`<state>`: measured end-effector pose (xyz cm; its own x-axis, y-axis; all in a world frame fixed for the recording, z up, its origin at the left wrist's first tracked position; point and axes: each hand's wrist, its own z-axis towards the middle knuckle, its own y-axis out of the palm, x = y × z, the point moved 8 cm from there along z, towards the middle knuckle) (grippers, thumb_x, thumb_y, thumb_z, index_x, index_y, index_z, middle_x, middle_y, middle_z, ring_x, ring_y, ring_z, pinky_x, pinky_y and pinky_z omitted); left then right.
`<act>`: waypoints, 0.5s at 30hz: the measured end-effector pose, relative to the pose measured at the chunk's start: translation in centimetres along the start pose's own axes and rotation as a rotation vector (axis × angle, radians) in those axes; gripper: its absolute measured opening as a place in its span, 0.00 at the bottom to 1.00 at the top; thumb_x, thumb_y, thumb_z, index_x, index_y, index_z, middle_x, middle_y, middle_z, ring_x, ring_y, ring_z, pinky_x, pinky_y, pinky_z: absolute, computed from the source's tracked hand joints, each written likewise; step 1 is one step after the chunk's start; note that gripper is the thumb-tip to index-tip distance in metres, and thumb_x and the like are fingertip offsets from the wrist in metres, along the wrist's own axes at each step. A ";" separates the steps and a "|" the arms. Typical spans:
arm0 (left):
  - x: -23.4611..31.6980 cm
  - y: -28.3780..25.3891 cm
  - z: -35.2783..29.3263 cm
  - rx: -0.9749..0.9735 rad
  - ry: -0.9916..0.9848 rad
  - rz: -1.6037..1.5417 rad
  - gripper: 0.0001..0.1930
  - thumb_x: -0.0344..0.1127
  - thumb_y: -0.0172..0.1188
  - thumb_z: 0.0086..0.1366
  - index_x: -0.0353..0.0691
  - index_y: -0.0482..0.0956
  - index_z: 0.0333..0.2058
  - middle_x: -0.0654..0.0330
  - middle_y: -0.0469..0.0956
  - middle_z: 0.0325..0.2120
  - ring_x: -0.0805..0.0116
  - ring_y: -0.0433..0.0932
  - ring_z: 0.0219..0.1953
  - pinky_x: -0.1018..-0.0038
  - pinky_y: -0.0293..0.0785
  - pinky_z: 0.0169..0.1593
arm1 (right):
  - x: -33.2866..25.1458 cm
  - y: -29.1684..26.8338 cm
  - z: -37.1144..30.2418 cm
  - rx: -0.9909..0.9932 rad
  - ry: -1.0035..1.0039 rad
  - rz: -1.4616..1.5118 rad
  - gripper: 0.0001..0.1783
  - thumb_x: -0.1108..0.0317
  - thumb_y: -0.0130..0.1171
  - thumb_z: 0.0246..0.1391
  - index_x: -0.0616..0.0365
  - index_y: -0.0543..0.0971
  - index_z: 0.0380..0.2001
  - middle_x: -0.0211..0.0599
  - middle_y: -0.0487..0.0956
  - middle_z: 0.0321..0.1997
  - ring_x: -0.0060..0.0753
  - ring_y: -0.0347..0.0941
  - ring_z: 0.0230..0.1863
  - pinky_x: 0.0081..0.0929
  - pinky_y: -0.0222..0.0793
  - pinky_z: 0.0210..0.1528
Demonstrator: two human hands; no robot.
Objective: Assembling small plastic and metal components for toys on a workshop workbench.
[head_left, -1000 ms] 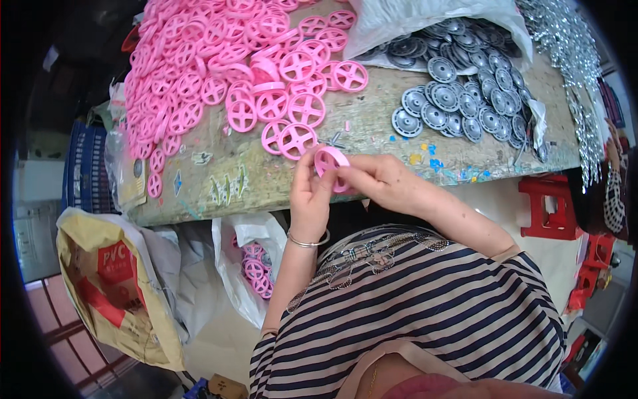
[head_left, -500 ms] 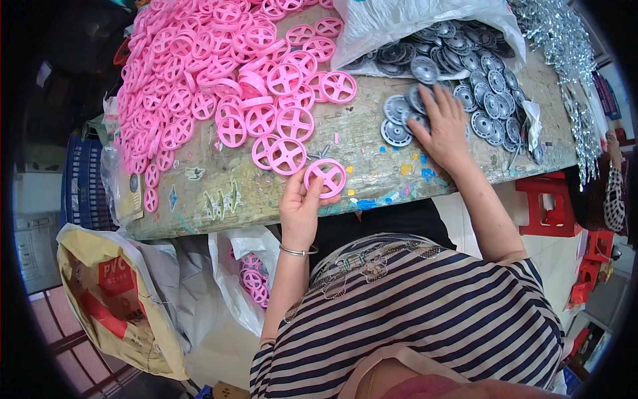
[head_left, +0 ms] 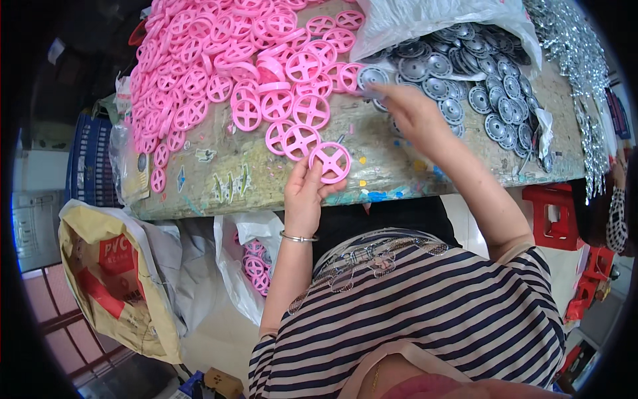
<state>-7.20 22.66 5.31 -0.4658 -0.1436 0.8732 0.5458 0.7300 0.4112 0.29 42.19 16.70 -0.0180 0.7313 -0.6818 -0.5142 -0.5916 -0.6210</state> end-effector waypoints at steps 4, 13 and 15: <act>-0.1 0.1 0.4 0.005 -0.047 -0.097 0.16 0.38 0.45 0.71 0.33 0.67 0.51 0.54 0.76 0.42 0.63 0.80 0.40 0.69 0.82 0.40 | -2.8 5.4 -4.6 -0.191 -0.190 -0.034 0.28 0.80 0.56 0.43 0.54 0.74 0.51 0.42 0.73 0.56 0.47 0.68 0.58 0.36 0.69 0.56; 0.0 0.6 -0.2 -0.106 -0.010 -0.052 0.17 0.32 0.47 0.70 0.32 0.65 0.54 0.55 0.74 0.46 0.66 0.78 0.43 0.67 0.80 0.45 | -4.2 9.5 -5.8 -0.293 -0.198 -0.126 0.31 0.79 0.54 0.44 0.59 0.69 0.57 0.44 0.64 0.64 0.50 0.60 0.64 0.38 0.64 0.60; 0.0 0.7 -0.2 -0.112 0.003 -0.097 0.19 0.28 0.49 0.68 0.32 0.63 0.56 0.55 0.74 0.46 0.66 0.77 0.44 0.67 0.79 0.47 | -4.0 9.7 -5.7 -0.289 -0.185 -0.112 0.31 0.79 0.54 0.45 0.60 0.68 0.57 0.45 0.63 0.65 0.51 0.59 0.65 0.37 0.63 0.61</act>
<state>-6.70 23.04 5.61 -0.5177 -0.2121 0.8289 0.5727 0.6338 0.5199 0.23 31.56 11.17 -0.1433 0.8305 -0.5383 -0.2581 -0.5564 -0.7898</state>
